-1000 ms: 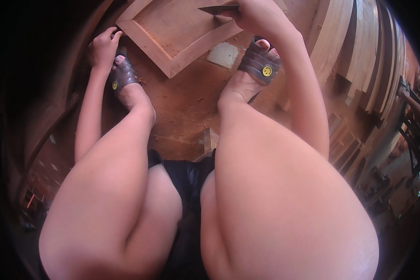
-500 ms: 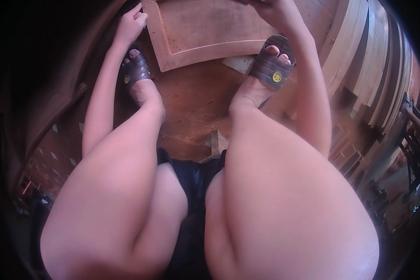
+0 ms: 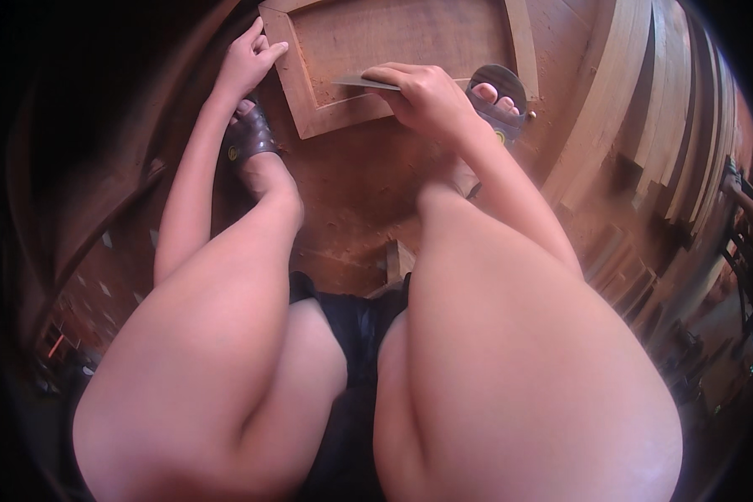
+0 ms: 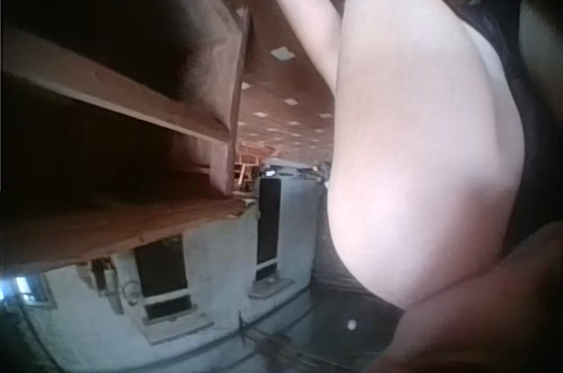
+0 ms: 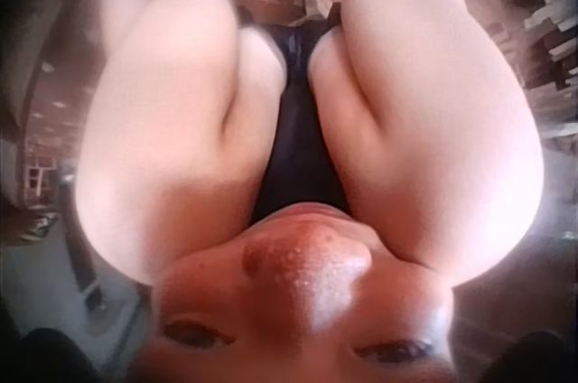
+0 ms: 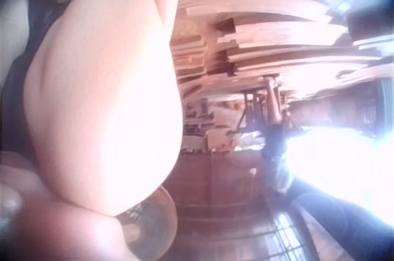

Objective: The person sits on the floor and sands a rectangular wooden frame using a sanding block. They repeatedly rub the sanding block along the edges and flat surfaces of the frame, occasionally repositioning the frame to access different areas.

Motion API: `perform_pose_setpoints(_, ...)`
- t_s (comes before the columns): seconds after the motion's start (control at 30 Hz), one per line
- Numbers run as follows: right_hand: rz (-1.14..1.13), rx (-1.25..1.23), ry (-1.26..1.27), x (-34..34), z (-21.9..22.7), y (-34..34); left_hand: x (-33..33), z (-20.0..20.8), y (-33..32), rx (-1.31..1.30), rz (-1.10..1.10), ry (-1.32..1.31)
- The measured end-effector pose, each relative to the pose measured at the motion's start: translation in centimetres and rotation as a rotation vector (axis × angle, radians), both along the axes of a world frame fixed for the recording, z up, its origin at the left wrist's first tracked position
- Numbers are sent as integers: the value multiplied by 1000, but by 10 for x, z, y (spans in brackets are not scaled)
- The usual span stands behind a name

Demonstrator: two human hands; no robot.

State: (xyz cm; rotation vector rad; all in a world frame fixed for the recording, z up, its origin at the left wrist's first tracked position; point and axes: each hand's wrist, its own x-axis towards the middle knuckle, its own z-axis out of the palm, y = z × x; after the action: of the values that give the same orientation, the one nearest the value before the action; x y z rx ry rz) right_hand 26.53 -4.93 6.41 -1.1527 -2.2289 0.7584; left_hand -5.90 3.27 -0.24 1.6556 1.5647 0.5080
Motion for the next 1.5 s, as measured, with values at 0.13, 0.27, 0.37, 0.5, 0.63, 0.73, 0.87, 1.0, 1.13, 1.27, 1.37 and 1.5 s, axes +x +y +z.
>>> perform_pose_setpoints(0.13, -152, 201, 14, 15, 6, 27, 36, 8, 8, -20, -36, -14)
perform_pose_setpoints(0.27, -284, 194, -111, 15, 2, 38, 75, 23, 14, 48, -67, -4)
perform_pose_setpoints(0.37, -255, 240, -95, 14, -14, 36, 79, 20, 15, 24, -54, -38)
perform_pose_setpoints(0.5, -114, 132, 21, 8, -18, 33, 81, 24, -7, 258, 25, 116)
perform_pose_setpoints(0.63, -74, 229, 41, 6, 7, 64, 114, 79, -12, 826, -83, 256)
perform_pose_setpoints(0.73, -6, 187, 53, 4, -10, 83, 118, 87, -4, 786, -281, -56)
perform_pose_setpoints(0.87, 62, 192, 95, -10, -23, 81, 105, 78, 0, 681, -395, -158)
perform_pose_setpoints(1.0, 36, 250, 108, -9, -24, 65, 112, 77, -28, 799, -343, -28)
perform_pose_setpoints(1.13, 112, 149, -48, -1, -26, 31, 97, 58, -65, 760, -493, 37)
perform_pose_setpoints(1.27, 171, 50, -73, 2, -11, 6, 88, 57, -93, 788, -546, 40)
perform_pose_setpoints(1.37, 184, 8, -51, 6, -2, 0, 88, 70, -96, 803, -570, -3)
perform_pose_setpoints(1.5, 198, -106, -17, 18, 1, 4, 97, 81, -87, 820, -566, -66)
